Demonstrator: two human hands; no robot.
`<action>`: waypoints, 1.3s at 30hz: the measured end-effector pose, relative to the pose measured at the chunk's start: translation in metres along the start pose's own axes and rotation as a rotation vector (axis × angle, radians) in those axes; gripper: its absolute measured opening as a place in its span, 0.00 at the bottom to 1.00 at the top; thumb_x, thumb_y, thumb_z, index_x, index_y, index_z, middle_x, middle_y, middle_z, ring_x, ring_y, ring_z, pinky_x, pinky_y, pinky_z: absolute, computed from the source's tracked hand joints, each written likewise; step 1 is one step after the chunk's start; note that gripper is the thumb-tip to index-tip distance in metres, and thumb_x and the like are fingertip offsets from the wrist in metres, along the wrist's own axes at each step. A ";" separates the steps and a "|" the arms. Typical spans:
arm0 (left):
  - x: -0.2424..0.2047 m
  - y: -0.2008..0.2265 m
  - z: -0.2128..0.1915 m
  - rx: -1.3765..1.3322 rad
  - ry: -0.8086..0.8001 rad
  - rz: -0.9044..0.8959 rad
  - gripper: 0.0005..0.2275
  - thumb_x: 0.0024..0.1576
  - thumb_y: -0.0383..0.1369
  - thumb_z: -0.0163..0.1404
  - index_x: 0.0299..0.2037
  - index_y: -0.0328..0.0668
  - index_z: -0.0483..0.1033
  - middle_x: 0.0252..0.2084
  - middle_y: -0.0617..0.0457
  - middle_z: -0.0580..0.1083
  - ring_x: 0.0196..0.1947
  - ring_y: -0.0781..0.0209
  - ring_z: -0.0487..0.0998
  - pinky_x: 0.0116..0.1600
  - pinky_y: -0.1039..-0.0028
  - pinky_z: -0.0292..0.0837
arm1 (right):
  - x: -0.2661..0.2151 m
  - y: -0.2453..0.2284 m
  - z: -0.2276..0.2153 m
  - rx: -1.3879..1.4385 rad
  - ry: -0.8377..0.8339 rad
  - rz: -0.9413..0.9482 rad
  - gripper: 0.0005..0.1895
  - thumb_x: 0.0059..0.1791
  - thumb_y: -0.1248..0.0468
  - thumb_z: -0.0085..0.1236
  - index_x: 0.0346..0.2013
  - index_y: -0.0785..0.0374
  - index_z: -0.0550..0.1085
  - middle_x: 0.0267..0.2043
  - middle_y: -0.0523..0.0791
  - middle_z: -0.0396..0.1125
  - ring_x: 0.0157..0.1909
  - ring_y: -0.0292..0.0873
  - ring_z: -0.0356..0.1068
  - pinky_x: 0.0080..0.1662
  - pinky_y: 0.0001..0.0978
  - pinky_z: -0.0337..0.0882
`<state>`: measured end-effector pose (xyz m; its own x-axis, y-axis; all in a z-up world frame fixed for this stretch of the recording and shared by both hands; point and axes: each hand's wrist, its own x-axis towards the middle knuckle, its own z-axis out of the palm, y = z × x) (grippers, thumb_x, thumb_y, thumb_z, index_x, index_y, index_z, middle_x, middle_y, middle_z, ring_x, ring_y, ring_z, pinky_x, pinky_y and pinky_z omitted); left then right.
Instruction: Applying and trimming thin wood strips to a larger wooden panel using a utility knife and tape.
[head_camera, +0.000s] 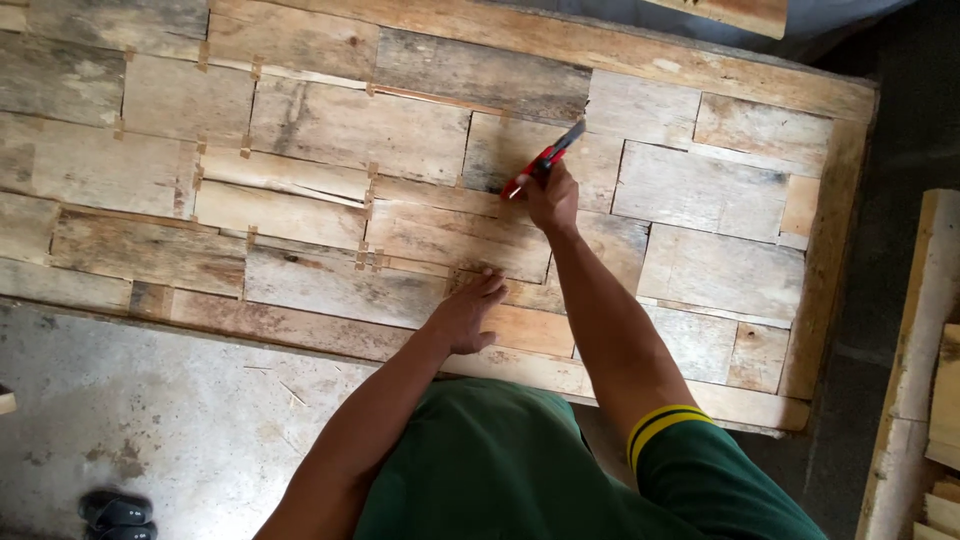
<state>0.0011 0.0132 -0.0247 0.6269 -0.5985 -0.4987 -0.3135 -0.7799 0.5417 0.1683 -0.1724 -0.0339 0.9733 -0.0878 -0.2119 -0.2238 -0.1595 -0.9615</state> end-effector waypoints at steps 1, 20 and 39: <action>0.000 0.000 0.002 -0.003 -0.001 0.001 0.41 0.52 0.42 0.58 0.74 0.40 0.51 0.80 0.50 0.40 0.80 0.53 0.37 0.79 0.65 0.38 | 0.004 0.011 -0.001 -0.002 0.000 0.002 0.10 0.49 0.68 0.61 0.40 0.65 0.68 0.32 0.46 0.73 0.34 0.42 0.77 0.36 0.34 0.78; -0.002 0.010 -0.012 0.012 0.176 -0.057 0.29 0.58 0.48 0.55 0.61 0.33 0.66 0.71 0.41 0.58 0.67 0.42 0.62 0.65 0.56 0.65 | 0.031 0.055 -0.017 -0.161 -0.163 -0.135 0.10 0.50 0.72 0.63 0.39 0.65 0.68 0.33 0.47 0.72 0.34 0.40 0.73 0.38 0.34 0.75; -0.090 -0.113 -0.002 0.131 0.551 -0.039 0.43 0.59 0.57 0.47 0.75 0.31 0.47 0.80 0.40 0.42 0.79 0.46 0.40 0.79 0.60 0.37 | 0.028 0.072 0.000 -0.039 -0.028 -0.210 0.08 0.53 0.74 0.60 0.41 0.65 0.68 0.34 0.45 0.70 0.34 0.38 0.72 0.37 0.31 0.75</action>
<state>-0.0183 0.1554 -0.0397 0.9084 -0.4121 -0.0707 -0.3467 -0.8369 0.4236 0.1798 -0.1865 -0.1090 0.9997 -0.0216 -0.0131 -0.0174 -0.2096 -0.9776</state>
